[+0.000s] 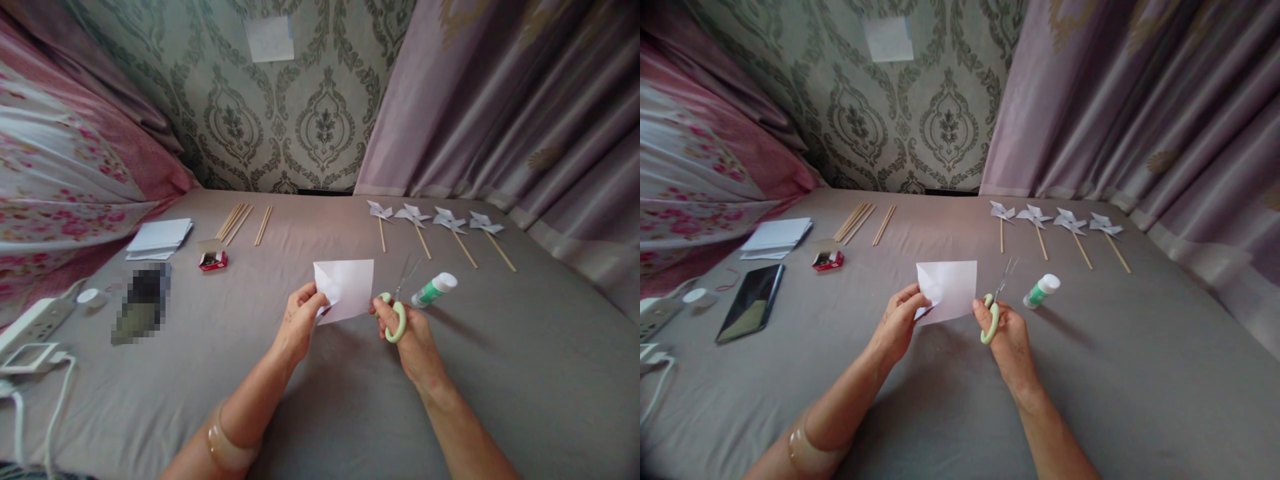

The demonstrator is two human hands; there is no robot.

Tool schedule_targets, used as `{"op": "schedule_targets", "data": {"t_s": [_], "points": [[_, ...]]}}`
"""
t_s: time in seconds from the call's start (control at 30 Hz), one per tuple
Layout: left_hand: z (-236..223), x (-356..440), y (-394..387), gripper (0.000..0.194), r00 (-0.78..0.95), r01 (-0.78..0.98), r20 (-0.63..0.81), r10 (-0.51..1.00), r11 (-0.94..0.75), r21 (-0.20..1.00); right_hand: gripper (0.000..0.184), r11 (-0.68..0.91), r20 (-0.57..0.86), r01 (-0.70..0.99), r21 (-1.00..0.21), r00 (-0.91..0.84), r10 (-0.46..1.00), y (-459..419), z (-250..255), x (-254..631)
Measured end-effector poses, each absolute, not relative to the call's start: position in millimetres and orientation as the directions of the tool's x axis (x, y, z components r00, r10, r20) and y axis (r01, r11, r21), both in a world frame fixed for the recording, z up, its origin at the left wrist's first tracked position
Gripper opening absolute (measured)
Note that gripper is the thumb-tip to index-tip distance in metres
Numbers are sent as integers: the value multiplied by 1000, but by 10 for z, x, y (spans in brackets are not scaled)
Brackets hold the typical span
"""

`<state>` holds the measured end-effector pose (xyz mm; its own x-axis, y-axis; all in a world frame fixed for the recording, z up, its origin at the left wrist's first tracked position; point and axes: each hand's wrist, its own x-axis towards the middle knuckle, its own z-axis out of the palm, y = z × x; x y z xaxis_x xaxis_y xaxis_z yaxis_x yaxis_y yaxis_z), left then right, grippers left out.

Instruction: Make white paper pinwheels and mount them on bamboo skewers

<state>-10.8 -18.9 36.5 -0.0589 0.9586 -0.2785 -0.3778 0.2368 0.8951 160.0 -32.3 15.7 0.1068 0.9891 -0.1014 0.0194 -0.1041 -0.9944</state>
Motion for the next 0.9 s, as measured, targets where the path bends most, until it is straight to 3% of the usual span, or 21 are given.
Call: {"op": "schedule_targets", "data": {"t_s": [0.37, 0.57, 0.9], "points": [[305, -139, -180, 10, -50, -438, -337, 940, 282, 853, 40, -125, -128, -36, -991, 92, 988, -344, 178, 1569], [329, -112, -168, 25, 19, -551, -312, 950, 270, 790, 36, -17, -45, -130, -991, 214, 976, -340, 133, 1544], [232, 89, -284, 23, 123, -440, -316, 941, 337, 833, 30, 90, 31, -168, -982, 323, 946, -341, 129, 1515]]}}
